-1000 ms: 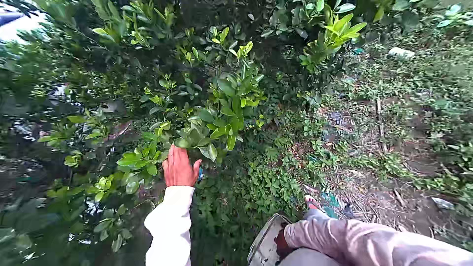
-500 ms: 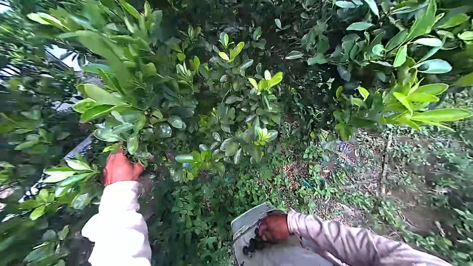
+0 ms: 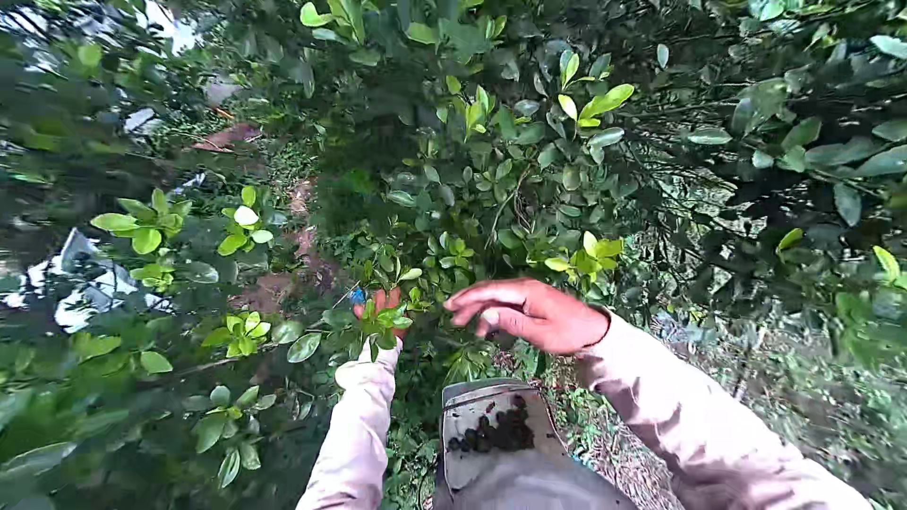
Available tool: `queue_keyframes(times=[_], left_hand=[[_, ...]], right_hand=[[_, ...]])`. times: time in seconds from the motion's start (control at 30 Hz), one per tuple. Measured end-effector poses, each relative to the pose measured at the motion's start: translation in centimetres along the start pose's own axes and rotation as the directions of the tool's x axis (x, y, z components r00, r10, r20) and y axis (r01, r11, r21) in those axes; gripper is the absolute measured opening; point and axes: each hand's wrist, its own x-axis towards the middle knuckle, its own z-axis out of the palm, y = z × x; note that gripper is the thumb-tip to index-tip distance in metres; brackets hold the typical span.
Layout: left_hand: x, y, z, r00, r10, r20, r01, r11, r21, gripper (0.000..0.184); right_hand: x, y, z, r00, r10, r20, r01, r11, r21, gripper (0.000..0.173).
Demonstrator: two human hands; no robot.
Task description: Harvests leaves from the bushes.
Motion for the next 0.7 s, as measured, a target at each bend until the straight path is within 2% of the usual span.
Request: queue_keyframes(times=[0.1, 0.2, 0.27, 0.33, 0.4, 0.47, 0.57, 0.63, 0.67, 0.7], left_hand=[[-1.8, 0.3, 0.2, 0.998, 0.055, -0.045, -0.055, 0.998, -0.012, 0.036], [-3.0, -0.2, -0.1, 0.994, 0.103, -0.029, -0.104, 0.993, -0.061, 0.039], [-3.6, -0.4, -0.5, 0.99, 0.135, -0.038, -0.138, 0.986, -0.09, 0.044], [-4.3, -0.4, -1.0, 0.982, 0.157, -0.107, -0.17, 0.977, -0.132, 0.039], [-5.1, -0.6, -1.1, 0.968, 0.162, -0.19, -0.183, 0.978, -0.101, 0.03], [-5.8, -1.3, 0.0, 0.92, 0.213, -0.328, -0.235, 0.972, -0.028, 0.021], [-6.8, -1.9, 1.0, 0.868, 0.236, -0.436, -0.274, 0.961, -0.025, 0.016], [-7.3, -2.2, 2.6, 0.83, 0.225, -0.511, -0.274, 0.961, -0.022, 0.018], [-7.6, -2.1, 2.5, 0.851, 0.2, -0.485, -0.25, 0.967, -0.04, 0.019], [-8.0, -1.6, 1.6, 0.919, 0.127, -0.374, -0.18, 0.978, -0.11, 0.021]], right_hand=[[9.5, -0.7, -1.2, 0.986, 0.003, -0.168, -0.02, 0.995, -0.097, 0.04], [19.9, -0.4, -2.4, 0.947, 0.049, -0.317, -0.12, 0.97, -0.209, 0.04], [26.0, -0.3, -3.8, 0.926, 0.058, -0.373, -0.234, 0.863, -0.448, 0.042], [30.6, 0.2, -5.5, 0.896, -0.027, -0.444, -0.297, 0.706, -0.643, 0.044], [33.4, 0.3, -6.8, 0.842, -0.051, -0.537, -0.4, 0.608, -0.686, 0.052], [35.2, -0.5, -7.7, 0.791, 0.028, -0.612, -0.521, 0.557, -0.647, 0.058], [38.1, -0.2, -10.8, 0.803, 0.125, -0.583, -0.554, 0.515, -0.653, 0.06], [40.1, 0.8, -14.0, 0.816, 0.133, -0.563, -0.542, 0.513, -0.665, 0.05], [40.7, 1.0, -15.2, 0.818, 0.153, -0.555, -0.552, 0.478, -0.683, 0.046], [40.9, 1.1, -16.0, 0.819, 0.176, -0.546, -0.564, 0.426, -0.708, 0.044]])
